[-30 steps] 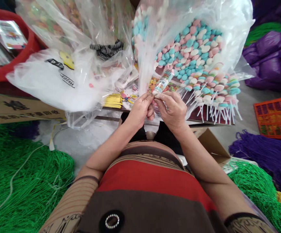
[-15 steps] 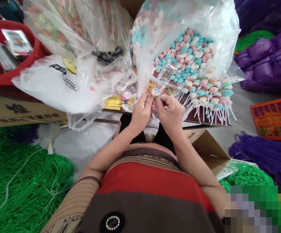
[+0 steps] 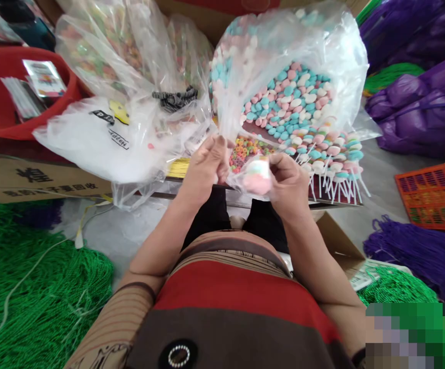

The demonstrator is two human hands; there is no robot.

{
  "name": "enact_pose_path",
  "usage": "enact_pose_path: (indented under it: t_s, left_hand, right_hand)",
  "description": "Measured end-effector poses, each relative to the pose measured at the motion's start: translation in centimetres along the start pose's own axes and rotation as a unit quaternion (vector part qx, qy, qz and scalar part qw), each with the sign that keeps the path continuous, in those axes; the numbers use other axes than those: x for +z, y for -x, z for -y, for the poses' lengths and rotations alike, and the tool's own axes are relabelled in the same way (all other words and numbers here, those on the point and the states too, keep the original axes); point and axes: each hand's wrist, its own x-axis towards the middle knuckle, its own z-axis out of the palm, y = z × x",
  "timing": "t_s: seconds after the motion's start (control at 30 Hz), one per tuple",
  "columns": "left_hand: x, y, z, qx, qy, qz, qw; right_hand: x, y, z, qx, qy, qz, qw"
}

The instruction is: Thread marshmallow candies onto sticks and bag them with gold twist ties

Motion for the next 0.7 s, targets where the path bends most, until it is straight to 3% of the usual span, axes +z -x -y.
enact_pose_path:
  t_s: [0.1,0.17,0.2,0.27,0.33,0.47,0.53,0.63,0.7]
  left_hand:
    - [-0.5,2.0,-3.2,-0.086,0.133,0.180,0.971]
    - [-0.7,2.9,-4.0,-0.145,0.096,0.285,0.943]
    - [-0.7,3.0,-3.9,-0.175,0.064,0.308,0.933]
    - [-0.4,2.8,-3.1,-0.224,0.015,0.295,0.929]
    - [0.2,2.0,-2.0,-0.251,0.012,0.247,0.936]
    - [1.0,0.9,-1.1,-0.225,0.083,0.155,0.958]
    - [1.0,1.1,-1.5,-0.196,0.101,0.194,0.956]
    - [1.3,2.1,-1.6,-0.185,0.015,0.314,0.931]
    - [1.8,2.6,-1.0,-0.199,-0.050,0.313,0.927]
  right_hand:
    - [-0.9,-1.1,0.2,-0.161,0.138,-0.030,0.977]
    - [-1.5,-1.8,0.4,-0.215,0.186,-0.039,0.958]
    - [-1.7,-2.0,0.6,-0.224,0.206,-0.038,0.952]
    - [-2.0,-1.9,1.1,-0.224,0.243,-0.029,0.943]
    - [-1.9,-1.1,1.5,-0.221,0.260,0.001,0.940]
    - [-1.7,1.2,1.9,-0.223,0.233,0.076,0.944]
    - [-2.1,1.6,1.5,-0.200,0.204,0.083,0.955]
    - [-3.3,1.1,0.9,-0.144,0.179,0.059,0.971]
    - [-4.0,0.8,0.7,-0.117,0.180,0.035,0.976]
